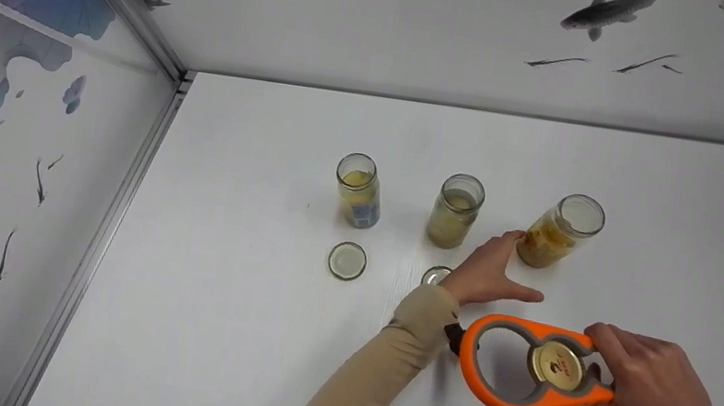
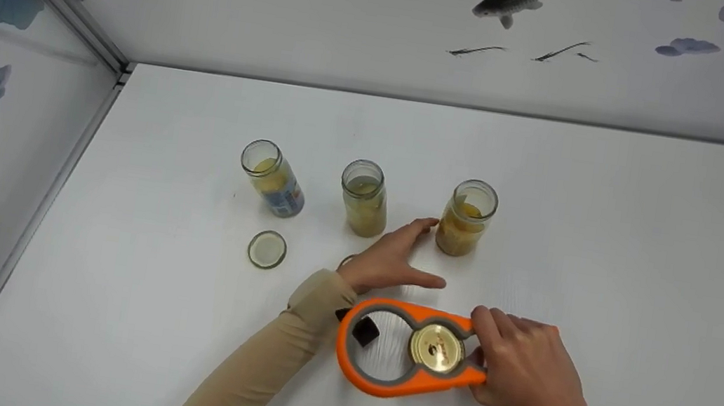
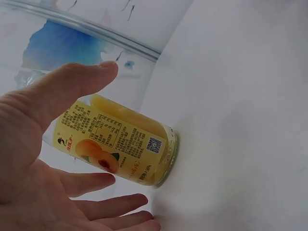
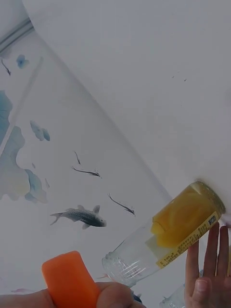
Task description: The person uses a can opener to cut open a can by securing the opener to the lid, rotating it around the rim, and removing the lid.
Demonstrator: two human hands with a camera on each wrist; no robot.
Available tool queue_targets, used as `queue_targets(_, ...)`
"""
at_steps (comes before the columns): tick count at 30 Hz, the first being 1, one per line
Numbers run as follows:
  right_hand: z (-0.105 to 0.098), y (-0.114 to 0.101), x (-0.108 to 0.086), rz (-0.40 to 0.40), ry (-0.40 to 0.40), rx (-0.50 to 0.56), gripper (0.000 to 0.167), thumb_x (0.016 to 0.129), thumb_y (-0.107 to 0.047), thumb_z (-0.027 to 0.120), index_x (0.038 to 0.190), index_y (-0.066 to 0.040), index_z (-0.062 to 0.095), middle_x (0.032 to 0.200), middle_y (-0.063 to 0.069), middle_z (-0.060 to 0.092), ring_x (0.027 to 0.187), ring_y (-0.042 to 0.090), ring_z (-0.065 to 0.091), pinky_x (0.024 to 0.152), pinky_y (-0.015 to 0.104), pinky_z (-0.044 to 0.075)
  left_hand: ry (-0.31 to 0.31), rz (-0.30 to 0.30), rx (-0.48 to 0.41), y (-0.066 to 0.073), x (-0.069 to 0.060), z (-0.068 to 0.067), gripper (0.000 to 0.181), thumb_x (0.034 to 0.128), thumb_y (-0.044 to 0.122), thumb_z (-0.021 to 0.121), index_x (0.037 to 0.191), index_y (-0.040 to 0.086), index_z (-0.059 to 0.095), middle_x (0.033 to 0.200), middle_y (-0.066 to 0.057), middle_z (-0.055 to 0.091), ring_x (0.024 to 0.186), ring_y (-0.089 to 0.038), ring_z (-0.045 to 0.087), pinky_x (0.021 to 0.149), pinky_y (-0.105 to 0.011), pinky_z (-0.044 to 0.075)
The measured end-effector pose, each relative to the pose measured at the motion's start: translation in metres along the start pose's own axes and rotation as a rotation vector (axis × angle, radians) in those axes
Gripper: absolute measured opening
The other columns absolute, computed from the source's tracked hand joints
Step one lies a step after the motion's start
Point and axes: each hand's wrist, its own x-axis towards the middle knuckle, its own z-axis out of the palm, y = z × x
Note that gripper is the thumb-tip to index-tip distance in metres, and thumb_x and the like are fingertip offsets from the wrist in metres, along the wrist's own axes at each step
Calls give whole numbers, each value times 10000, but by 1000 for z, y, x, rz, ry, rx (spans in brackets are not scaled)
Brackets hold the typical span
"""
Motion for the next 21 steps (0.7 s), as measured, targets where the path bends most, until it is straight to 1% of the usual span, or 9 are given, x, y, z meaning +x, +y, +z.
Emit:
queue_targets(6, 3, 0, 1, -8, 10, 9, 470, 416, -137, 727, 835, -110, 517, 639, -54, 577, 467, 49, 453, 404, 259, 430, -33, 63, 35, -2, -17, 1, 883, 813, 336, 783, 1510, 86, 301, 1506, -18, 353, 1362, -96, 314, 1079, -218, 269)
queue_targets(8, 3, -1, 1, -8, 10, 12, 463, 423, -135, 722, 834, -112, 511, 640, -53, 573, 469, 45, 446, 402, 256, 423, -52, 73, 27, -2, -22, 1, 849, 814, 326, 783, 1500, 101, 336, 1493, -8, 373, 1351, -96, 330, 1074, -225, 282)
queue_targets(9, 4, -1, 1, -8, 11, 15, 457, 429, -130, 718, 837, -112, 512, 643, -52, 574, 472, 38, 440, 403, 257, 422, -66, 78, 24, -1, -26, 0, 815, 821, 307, 779, 1490, 106, 359, 1484, -2, 386, 1344, -94, 340, 1069, -225, 289)
queue_targets(11, 4, -1, 1, -7, 11, 17, 455, 432, -120, 710, 844, -111, 517, 650, -45, 581, 479, 40, 449, 409, 264, 429, -104, 77, 13, -2, -32, 0, 736, 840, 275, 767, 1469, 138, 409, 1471, 30, 404, 1356, -92, 321, 1077, -235, 279)
queue_targets(13, 5, -2, 1, -7, 12, 17, 460, 431, -113, 708, 854, -109, 525, 663, -33, 596, 485, 47, 464, 416, 277, 442, -140, 89, 1, -3, -39, -1, 668, 857, 255, 752, 1447, 166, 450, 1458, 59, 422, 1367, -90, 305, 1088, -255, 268)
queue_targets(15, 6, -1, 1, -9, 15, 17, 460, 434, -110, 708, 859, -108, 533, 669, -28, 603, 489, 53, 478, 423, 287, 453, -174, 129, 3, -5, -46, -2, 614, 876, 240, 731, 1430, 170, 475, 1438, 74, 447, 1359, -76, 313, 1088, -255, 266)
queue_targets(18, 8, -1, 1, -13, 18, 16, 459, 435, -115, 717, 857, -106, 538, 675, -20, 611, 489, 66, 493, 425, 295, 465, -210, 221, -25, -9, -54, -3, 606, 874, 224, 730, 1419, 136, 483, 1419, 54, 478, 1332, -56, 351, 1078, -245, 278)
queue_targets(19, 8, 0, 1, -15, 18, 15, 455, 438, -116, 718, 856, -106, 539, 673, -21, 609, 490, 67, 496, 427, 294, 466, -223, 246, -41, -10, -55, -3, 603, 871, 206, 732, 1414, 120, 485, 1411, 44, 490, 1319, -50, 369, 1072, -237, 285)
queue_targets(21, 9, 0, 2, -16, 18, 15, 454, 439, -117, 725, 854, -105, 540, 670, -19, 611, 489, 77, 509, 429, 297, 473, -256, 265, -106, -10, -58, -3, 597, 860, 144, 742, 1401, 99, 496, 1393, 37, 512, 1292, -38, 398, 1057, -228, 301)
